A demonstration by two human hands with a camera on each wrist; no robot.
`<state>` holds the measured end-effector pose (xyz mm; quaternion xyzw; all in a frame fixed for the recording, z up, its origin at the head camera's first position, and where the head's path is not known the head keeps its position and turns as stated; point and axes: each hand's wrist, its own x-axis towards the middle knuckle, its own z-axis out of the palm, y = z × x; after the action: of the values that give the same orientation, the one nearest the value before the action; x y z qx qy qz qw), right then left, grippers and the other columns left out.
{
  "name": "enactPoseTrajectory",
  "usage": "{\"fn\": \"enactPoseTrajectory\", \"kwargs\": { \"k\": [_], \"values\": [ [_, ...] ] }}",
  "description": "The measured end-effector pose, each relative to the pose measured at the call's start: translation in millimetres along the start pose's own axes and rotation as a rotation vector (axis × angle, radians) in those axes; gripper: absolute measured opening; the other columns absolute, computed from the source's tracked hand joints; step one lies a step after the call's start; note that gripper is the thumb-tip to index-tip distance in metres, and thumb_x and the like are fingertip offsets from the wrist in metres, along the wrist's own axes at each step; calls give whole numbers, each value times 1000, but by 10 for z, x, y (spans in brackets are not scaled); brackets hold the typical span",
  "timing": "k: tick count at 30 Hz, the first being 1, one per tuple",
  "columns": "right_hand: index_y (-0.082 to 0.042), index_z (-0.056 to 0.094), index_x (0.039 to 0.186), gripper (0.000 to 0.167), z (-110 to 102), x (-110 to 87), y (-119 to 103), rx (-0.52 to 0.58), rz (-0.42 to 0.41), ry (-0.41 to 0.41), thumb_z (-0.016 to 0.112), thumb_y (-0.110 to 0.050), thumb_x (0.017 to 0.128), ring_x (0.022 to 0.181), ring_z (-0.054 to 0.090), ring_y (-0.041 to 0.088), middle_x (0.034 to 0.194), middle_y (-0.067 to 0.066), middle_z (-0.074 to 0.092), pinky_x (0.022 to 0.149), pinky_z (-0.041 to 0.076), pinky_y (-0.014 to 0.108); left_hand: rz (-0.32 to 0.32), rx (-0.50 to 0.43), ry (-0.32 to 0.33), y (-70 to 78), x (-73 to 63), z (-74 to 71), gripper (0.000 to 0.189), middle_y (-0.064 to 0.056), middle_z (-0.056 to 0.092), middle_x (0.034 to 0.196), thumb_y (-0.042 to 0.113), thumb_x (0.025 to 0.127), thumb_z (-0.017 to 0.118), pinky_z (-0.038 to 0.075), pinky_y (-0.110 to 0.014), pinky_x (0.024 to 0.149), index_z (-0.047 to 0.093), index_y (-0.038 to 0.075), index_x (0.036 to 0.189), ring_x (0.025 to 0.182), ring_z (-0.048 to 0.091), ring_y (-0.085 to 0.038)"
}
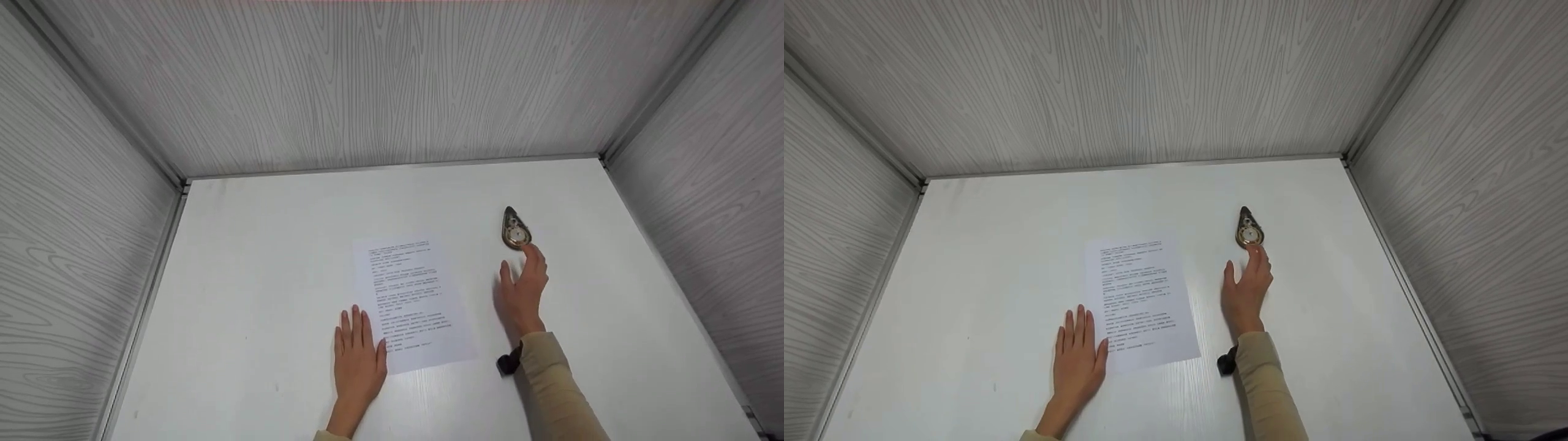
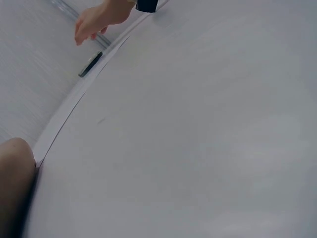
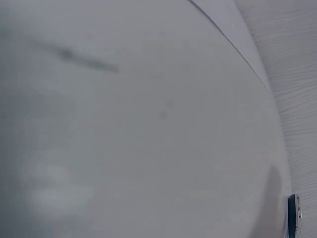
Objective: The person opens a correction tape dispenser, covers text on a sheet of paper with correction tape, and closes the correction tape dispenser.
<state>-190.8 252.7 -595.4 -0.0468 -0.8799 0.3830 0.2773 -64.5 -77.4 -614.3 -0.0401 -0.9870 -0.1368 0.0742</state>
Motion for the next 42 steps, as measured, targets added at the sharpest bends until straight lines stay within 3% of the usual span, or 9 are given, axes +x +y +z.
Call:
{"fn": "enactPoseTrajectory", "kwargs": {
  "k": [9,16,22,29,35,42],
  "values": [
    [-3,19,155,80,151,192,110,-77,174,-62,63,-33,96,150,10,33,164,18,5,117,14,56,-12,12,3,-18,-20,23,72,-17,18,163,41,100,49,10,-51,121,30,-4,152,151,10,-36],
    [-9,11,158,86,210,370,286,-105,215,-30,63,-37,96,151,0,25,165,14,-4,120,11,49,4,7,19,25,-4,32,71,-17,20,163,41,100,49,12,-50,120,31,-4,152,150,13,-36],
    [-14,6,159,86,265,485,435,-122,272,-79,59,-41,97,151,-5,21,165,7,-11,121,9,45,9,-4,21,39,-18,26,71,-18,20,162,40,100,51,14,-51,120,32,-5,151,150,14,-37],
    [-21,15,160,78,357,602,509,-134,252,-108,57,-42,97,151,1,26,166,9,-4,119,17,51,4,-3,19,5,-6,27,71,-18,20,163,40,99,50,12,-51,120,32,-4,152,150,12,-36],
    [-18,30,156,65,394,673,531,-201,224,-191,54,-38,99,149,14,37,164,15,8,120,13,50,3,-14,18,-3,6,29,71,-17,20,163,41,99,51,13,-51,120,32,-4,152,150,12,-36],
    [-12,39,152,59,386,657,483,-180,194,-199,58,-30,99,137,35,39,152,20,34,111,32,53,-5,-8,19,-4,3,23,72,-18,20,163,40,99,52,13,-51,120,32,-4,152,150,13,-36]
  ]
}}
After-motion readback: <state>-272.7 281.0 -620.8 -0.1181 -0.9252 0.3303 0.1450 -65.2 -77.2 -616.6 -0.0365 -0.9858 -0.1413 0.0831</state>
